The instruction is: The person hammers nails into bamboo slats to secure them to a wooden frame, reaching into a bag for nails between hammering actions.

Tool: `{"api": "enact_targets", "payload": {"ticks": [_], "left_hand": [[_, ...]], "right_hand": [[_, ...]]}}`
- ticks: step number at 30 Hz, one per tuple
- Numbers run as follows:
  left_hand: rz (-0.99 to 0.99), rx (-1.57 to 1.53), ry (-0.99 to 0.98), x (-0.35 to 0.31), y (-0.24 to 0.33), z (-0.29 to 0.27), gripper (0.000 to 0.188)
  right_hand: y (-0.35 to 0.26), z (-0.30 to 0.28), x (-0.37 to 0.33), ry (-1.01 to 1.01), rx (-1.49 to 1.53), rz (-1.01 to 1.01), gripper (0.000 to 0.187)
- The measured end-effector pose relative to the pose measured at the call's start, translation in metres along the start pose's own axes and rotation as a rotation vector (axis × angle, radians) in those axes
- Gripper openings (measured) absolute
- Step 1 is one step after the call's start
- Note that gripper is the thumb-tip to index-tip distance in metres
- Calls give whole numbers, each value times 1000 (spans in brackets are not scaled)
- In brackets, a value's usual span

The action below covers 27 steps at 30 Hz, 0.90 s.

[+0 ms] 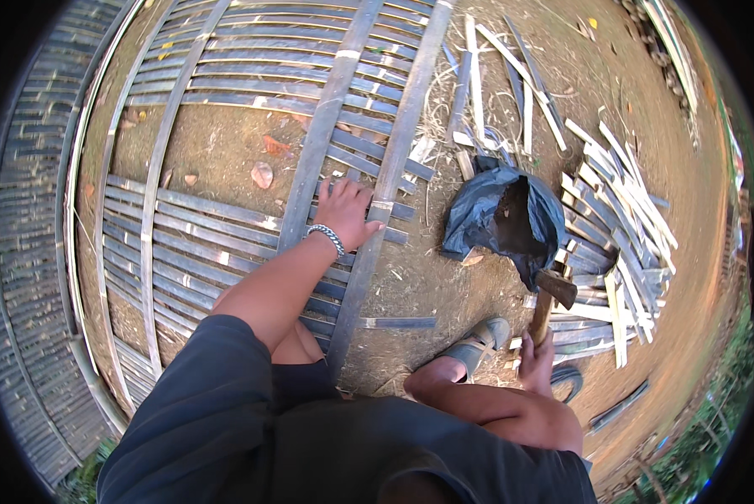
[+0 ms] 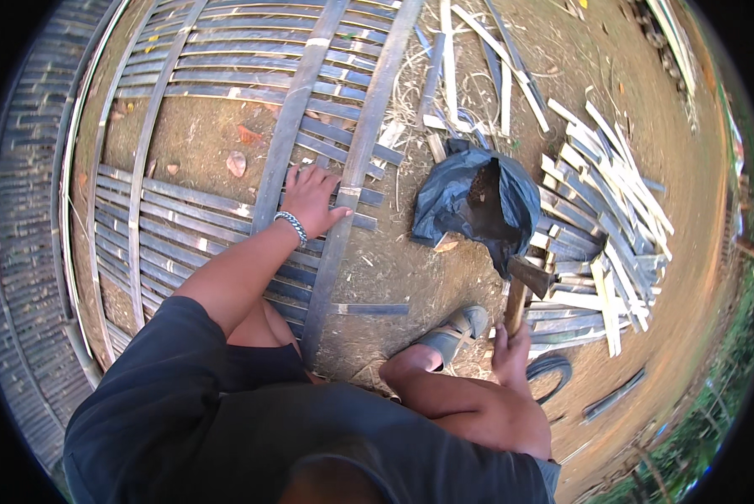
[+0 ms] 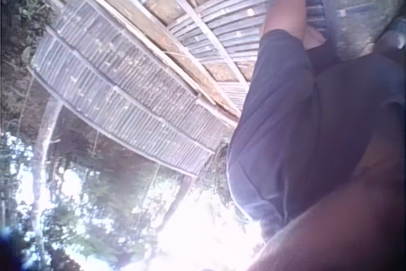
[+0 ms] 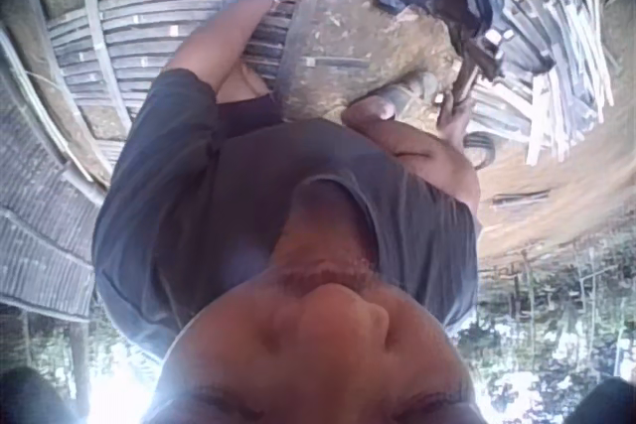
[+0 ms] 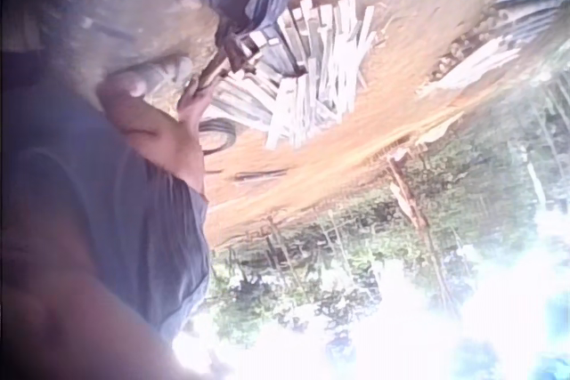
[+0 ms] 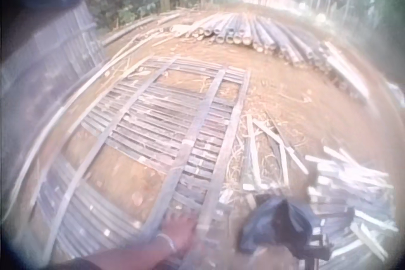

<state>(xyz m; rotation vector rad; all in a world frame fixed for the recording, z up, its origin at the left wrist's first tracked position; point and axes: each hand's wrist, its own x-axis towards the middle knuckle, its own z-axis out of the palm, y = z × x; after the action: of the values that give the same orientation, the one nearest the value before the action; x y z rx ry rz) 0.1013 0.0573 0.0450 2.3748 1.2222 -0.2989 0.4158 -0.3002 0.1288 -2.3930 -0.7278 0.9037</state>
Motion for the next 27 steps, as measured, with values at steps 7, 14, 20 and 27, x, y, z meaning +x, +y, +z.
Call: {"api": "enact_targets", "payload": {"ticks": [7,14,20,27], "left_hand": [[10,-33,23,7,0,3,70],[370,-287,414,26,71,22,43],[661,-401,135,93,185,47,18],[382,-96,170,159,203,53,18]], "right_hand": [[4,13,-6,-77,12,28,27],[17,-9,-19,91,47,-85,23],[2,-17,-18,18,161,90,22],[28,-29,-38,-39,80,122,25]]}}
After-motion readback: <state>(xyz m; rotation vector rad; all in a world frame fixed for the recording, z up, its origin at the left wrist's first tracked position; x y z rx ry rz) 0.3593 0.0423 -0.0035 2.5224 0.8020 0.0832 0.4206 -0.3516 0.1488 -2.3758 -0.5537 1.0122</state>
